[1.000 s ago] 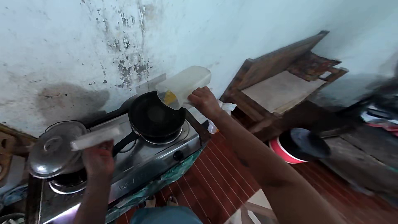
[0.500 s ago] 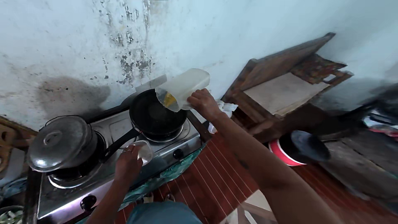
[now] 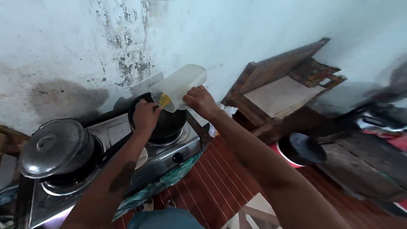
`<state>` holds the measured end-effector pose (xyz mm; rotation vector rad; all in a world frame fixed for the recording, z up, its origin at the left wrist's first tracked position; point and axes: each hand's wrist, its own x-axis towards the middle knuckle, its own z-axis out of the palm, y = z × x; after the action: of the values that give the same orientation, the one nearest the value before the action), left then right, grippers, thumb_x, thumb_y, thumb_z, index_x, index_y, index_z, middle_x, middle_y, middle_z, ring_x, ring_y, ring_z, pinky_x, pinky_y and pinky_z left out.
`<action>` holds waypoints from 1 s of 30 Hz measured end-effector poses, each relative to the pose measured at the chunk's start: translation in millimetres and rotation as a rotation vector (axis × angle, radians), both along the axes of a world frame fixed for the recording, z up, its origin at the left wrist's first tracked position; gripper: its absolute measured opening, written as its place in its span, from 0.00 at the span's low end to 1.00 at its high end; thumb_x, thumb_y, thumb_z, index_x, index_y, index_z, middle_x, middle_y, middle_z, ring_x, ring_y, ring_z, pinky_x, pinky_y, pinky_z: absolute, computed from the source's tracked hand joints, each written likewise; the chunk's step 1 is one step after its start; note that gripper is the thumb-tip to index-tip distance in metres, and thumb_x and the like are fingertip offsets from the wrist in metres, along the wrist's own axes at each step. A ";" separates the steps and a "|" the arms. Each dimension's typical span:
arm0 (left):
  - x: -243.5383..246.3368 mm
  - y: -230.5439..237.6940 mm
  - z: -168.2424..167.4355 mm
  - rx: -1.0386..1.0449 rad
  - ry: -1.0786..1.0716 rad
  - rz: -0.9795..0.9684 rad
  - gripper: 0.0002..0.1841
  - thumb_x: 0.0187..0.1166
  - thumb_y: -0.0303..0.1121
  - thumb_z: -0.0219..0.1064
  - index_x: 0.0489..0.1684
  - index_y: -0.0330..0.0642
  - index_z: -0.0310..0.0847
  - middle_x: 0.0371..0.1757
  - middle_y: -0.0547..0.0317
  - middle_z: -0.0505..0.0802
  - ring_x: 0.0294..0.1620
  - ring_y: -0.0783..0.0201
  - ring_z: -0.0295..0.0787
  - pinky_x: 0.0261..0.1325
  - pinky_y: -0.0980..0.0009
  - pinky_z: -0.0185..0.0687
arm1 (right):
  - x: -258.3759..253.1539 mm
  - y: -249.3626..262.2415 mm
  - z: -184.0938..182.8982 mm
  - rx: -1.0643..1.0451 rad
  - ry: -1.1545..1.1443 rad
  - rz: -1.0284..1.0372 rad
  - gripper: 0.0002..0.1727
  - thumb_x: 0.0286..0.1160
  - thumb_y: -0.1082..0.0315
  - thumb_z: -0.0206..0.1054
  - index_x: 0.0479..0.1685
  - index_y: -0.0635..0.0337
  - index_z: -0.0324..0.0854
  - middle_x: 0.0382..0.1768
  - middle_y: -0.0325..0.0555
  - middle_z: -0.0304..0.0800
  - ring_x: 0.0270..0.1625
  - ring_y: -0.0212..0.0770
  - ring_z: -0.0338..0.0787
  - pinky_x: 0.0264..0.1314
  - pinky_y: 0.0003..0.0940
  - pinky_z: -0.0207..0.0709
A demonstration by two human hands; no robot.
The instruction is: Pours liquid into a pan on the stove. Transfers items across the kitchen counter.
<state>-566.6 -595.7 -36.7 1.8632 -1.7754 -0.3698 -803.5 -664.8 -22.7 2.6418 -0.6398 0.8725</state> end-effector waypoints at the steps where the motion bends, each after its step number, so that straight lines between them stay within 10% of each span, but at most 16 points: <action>1: -3.9 -10.9 3.0 0.042 -0.007 0.020 0.20 0.84 0.47 0.68 0.63 0.42 0.90 0.67 0.34 0.86 0.70 0.36 0.82 0.69 0.38 0.77 | 2.4 1.2 1.5 -0.004 0.000 -0.001 0.05 0.73 0.81 0.67 0.35 0.65 0.87 0.28 0.56 0.86 0.37 0.57 0.88 0.46 0.52 0.77; 30: -17.8 -41.4 27.7 0.125 -0.091 0.042 0.13 0.87 0.41 0.64 0.57 0.47 0.92 0.65 0.41 0.87 0.68 0.42 0.84 0.66 0.40 0.79 | -13.9 -3.2 1.4 -0.014 0.115 0.000 0.07 0.78 0.79 0.64 0.33 0.64 0.84 0.27 0.54 0.84 0.36 0.56 0.87 0.43 0.50 0.74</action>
<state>-584.5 -637.1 -9.0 2.0311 -1.8059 -0.3942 -817.4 -668.0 -21.3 2.6567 -0.6029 0.7157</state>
